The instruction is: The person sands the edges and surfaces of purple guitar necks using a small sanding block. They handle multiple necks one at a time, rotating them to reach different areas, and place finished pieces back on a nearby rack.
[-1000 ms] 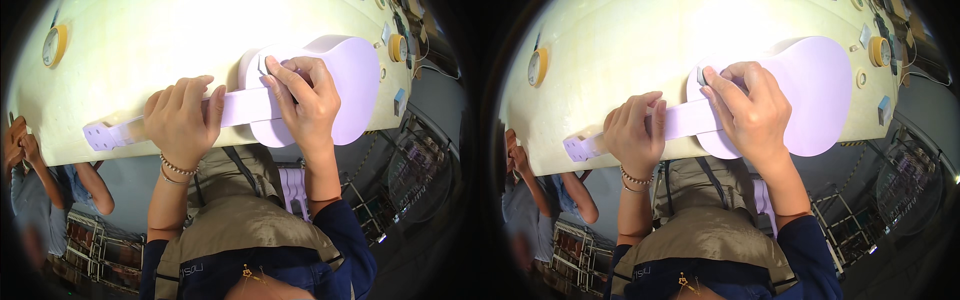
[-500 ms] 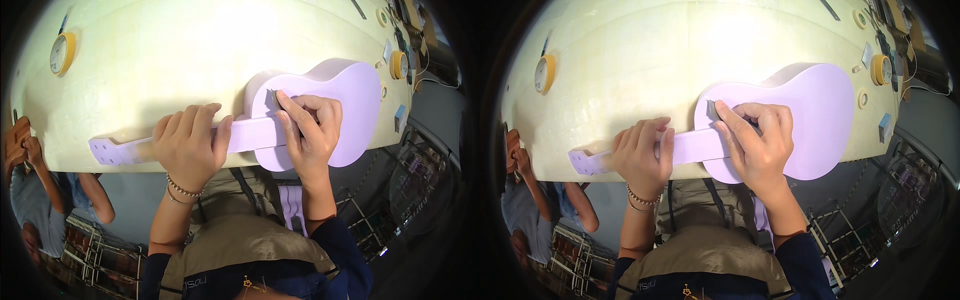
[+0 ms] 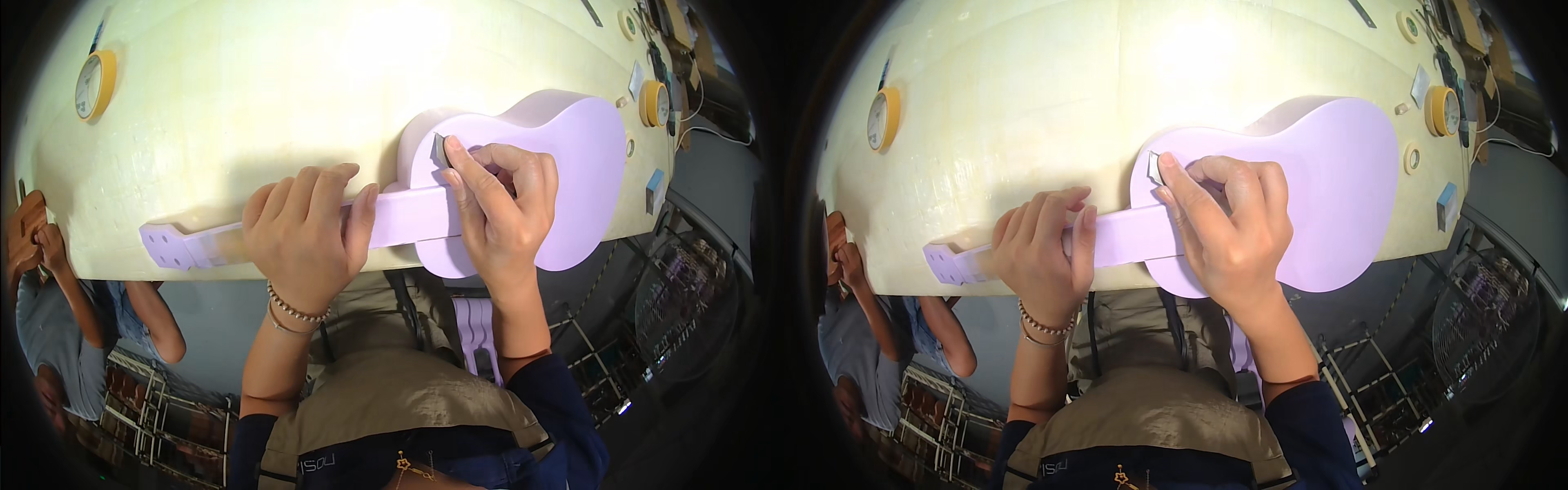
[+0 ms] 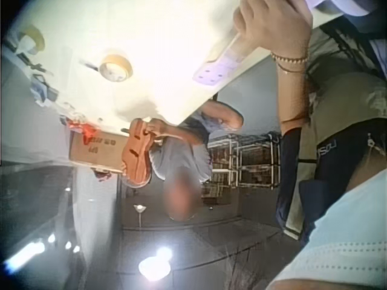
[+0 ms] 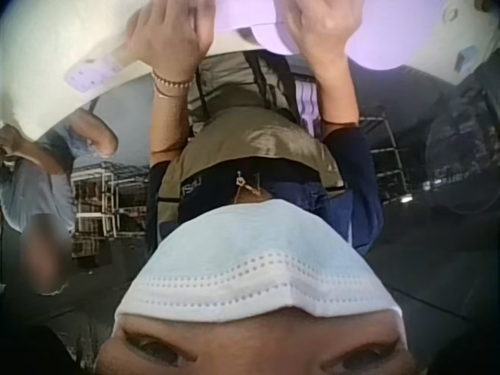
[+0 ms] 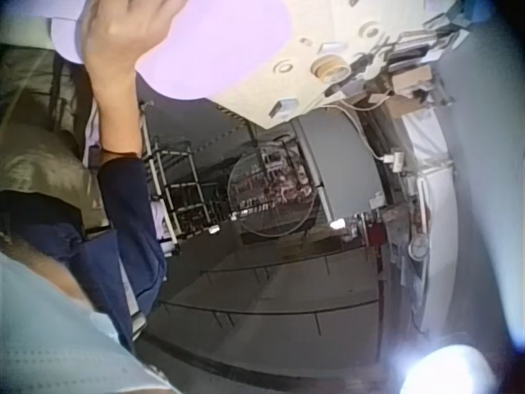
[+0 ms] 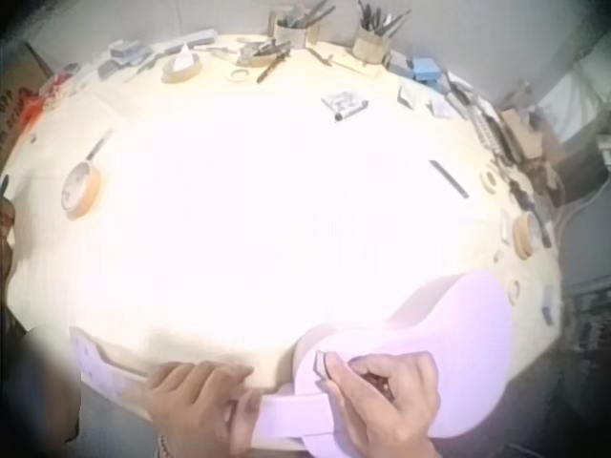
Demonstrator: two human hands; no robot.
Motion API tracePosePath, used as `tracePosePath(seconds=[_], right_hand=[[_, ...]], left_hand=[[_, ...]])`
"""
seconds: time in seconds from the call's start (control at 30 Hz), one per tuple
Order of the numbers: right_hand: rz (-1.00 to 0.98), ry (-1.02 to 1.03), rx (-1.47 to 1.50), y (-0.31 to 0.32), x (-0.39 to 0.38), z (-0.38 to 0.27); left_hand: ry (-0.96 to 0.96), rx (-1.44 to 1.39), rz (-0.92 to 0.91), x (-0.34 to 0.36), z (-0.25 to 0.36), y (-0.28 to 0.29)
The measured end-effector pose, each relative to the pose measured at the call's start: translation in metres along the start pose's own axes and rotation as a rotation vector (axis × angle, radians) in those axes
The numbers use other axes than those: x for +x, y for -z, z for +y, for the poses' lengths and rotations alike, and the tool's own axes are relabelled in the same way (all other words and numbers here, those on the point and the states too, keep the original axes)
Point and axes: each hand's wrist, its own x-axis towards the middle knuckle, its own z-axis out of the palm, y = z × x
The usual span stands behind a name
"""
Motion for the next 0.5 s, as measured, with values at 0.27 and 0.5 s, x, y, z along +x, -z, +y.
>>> tracePosePath(seconds=[0.27,0.5], right_hand=[[-0.035,-0.021,0.051,0.0033,0.0005,0.0023],[0.005,-0.017,0.011,-0.0013,0.0007,0.002]], left_hand=[[-0.003,0.005,0.002,-0.0002,0.0001,-0.0014],[-0.008,0.007,0.005,0.001,0.0005,-0.0024]])
